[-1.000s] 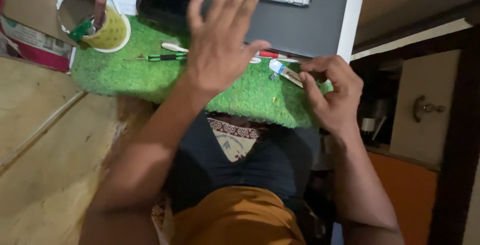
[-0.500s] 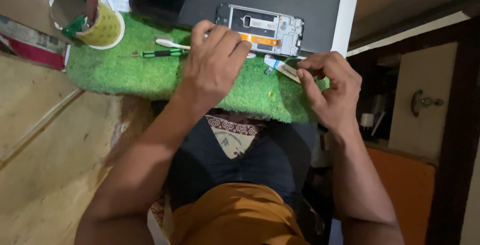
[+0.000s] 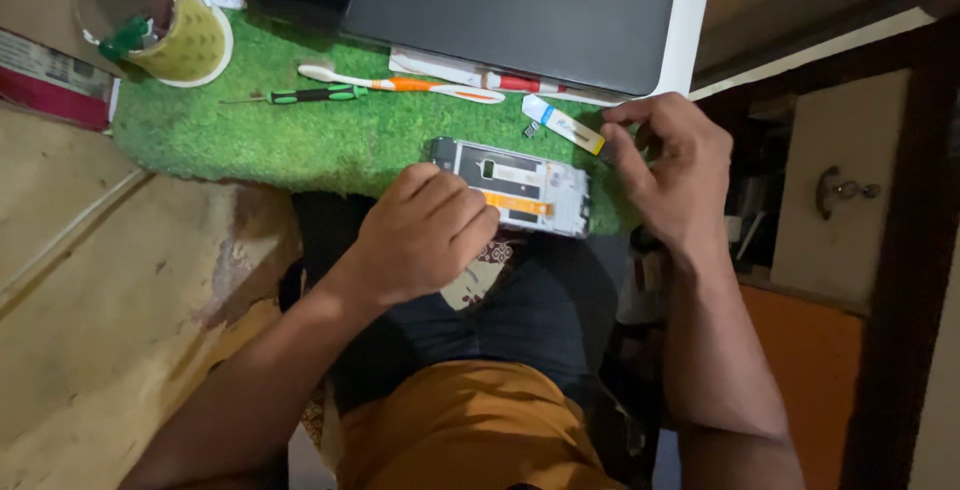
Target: The person applies adhesive from a glue tube along the edges of an opened smartphone frame, then presses the back cover onto the frame and presses the seams to seal the phone shut. They hold the phone with one hand while applying glue with the other, then press around the cover edges.
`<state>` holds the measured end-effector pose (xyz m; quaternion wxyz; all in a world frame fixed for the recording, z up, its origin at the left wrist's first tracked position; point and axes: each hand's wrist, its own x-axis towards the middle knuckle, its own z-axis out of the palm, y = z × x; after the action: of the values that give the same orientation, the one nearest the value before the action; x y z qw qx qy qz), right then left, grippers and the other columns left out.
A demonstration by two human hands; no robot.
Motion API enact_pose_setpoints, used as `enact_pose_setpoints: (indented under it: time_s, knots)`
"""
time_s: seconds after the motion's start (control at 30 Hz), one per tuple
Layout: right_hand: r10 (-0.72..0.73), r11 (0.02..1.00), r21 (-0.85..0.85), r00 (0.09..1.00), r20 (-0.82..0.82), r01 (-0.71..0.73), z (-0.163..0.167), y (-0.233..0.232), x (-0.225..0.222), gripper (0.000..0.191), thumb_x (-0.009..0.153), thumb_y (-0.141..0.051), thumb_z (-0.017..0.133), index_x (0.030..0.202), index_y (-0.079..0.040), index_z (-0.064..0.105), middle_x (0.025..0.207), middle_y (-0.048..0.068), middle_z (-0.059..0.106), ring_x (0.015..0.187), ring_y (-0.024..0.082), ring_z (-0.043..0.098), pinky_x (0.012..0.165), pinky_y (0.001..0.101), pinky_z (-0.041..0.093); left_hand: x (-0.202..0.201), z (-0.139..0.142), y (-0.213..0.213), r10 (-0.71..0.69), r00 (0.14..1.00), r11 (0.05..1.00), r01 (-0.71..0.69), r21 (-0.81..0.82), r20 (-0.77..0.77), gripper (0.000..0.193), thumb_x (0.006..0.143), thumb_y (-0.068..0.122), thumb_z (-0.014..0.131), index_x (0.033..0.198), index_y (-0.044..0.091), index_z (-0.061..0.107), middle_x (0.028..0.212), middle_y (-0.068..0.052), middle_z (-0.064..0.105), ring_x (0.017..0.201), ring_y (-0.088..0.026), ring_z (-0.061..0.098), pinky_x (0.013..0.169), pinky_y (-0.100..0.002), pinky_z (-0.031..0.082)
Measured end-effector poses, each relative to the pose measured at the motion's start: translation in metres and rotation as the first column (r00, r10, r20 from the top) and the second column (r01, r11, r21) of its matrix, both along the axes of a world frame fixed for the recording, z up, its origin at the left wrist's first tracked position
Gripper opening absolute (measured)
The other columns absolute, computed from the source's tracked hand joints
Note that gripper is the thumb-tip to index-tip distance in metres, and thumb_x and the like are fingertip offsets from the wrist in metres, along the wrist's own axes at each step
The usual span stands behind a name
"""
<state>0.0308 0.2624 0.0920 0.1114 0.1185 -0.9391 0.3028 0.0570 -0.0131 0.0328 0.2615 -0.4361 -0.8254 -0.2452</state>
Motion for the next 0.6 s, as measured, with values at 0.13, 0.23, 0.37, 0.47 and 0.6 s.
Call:
enact_pose_setpoints:
  time_s: [0.13, 0.23, 0.37, 0.47, 0.6]
  knots:
    - [0.019, 0.995, 0.096, 1.0, 0.008, -0.02, -0.001, -0.001, 0.001, 0.011, 0.095, -0.006, 0.079, 0.103, -0.003, 0.073, 0.098, 0.011, 0.07, 0.079, 0.022, 0.069, 0.066, 0.0324, 0.051, -0.005, -0.008, 0.005, -0.013, 0.998, 0.996, 0.008, 0.089, 0.063, 0.019, 0.094, 0.014, 0.068, 0.109, 0.004, 0.073, 0.104, -0.005, 0.064, 0.102, -0.023, 0.061, 0.096, -0.041, 0.048]
    - [0.042, 0.992, 0.118, 0.999, -0.004, -0.041, -0.003, -0.002, 0.0, 0.01, 0.096, -0.006, 0.078, 0.105, -0.004, 0.073, 0.098, 0.011, 0.07, 0.082, 0.024, 0.07, 0.07, 0.0345, 0.054, -0.006, -0.016, 0.007, -0.012, 0.998, 0.995, 0.006, 0.103, 0.057, 0.019, 0.096, 0.015, 0.067, 0.111, 0.004, 0.074, 0.107, -0.006, 0.064, 0.104, -0.024, 0.062, 0.099, -0.041, 0.049]
    - [0.065, 0.979, 0.196, 0.996, -0.059, -0.052, -0.006, -0.001, -0.001, 0.012, 0.098, -0.005, 0.074, 0.11, -0.005, 0.073, 0.103, 0.01, 0.07, 0.093, 0.027, 0.069, 0.079, 0.0378, 0.055, -0.013, -0.028, 0.01, -0.028, 0.993, 0.999, 0.022, 0.049, 0.114, 0.017, 0.101, 0.018, 0.067, 0.108, 0.006, 0.075, 0.105, -0.005, 0.067, 0.101, -0.023, 0.063, 0.094, -0.04, 0.05]
    - [0.099, 0.947, 0.317, 0.987, -0.125, -0.055, -0.011, 0.0, -0.005, 0.014, 0.098, -0.007, 0.076, 0.112, -0.006, 0.074, 0.104, 0.009, 0.069, 0.096, 0.029, 0.066, 0.082, 0.04, 0.054, -0.017, -0.032, 0.013, -0.04, 0.991, 0.998, 0.035, 0.047, 0.129, 0.017, 0.102, 0.022, 0.069, 0.105, 0.007, 0.075, 0.102, -0.005, 0.07, 0.098, -0.023, 0.064, 0.091, -0.039, 0.049]
    - [0.112, 0.933, 0.356, 0.981, -0.158, -0.049, -0.019, -0.002, -0.004, 0.012, 0.098, -0.007, 0.076, 0.111, -0.008, 0.075, 0.103, 0.008, 0.068, 0.093, 0.03, 0.063, 0.082, 0.0397, 0.053, -0.021, -0.029, 0.016, -0.035, 0.991, 0.987, 0.014, 0.16, 0.132, 0.028, 0.096, 0.032, 0.077, 0.103, 0.005, 0.075, 0.098, -0.009, 0.071, 0.095, -0.024, 0.064, 0.087, -0.042, 0.047]
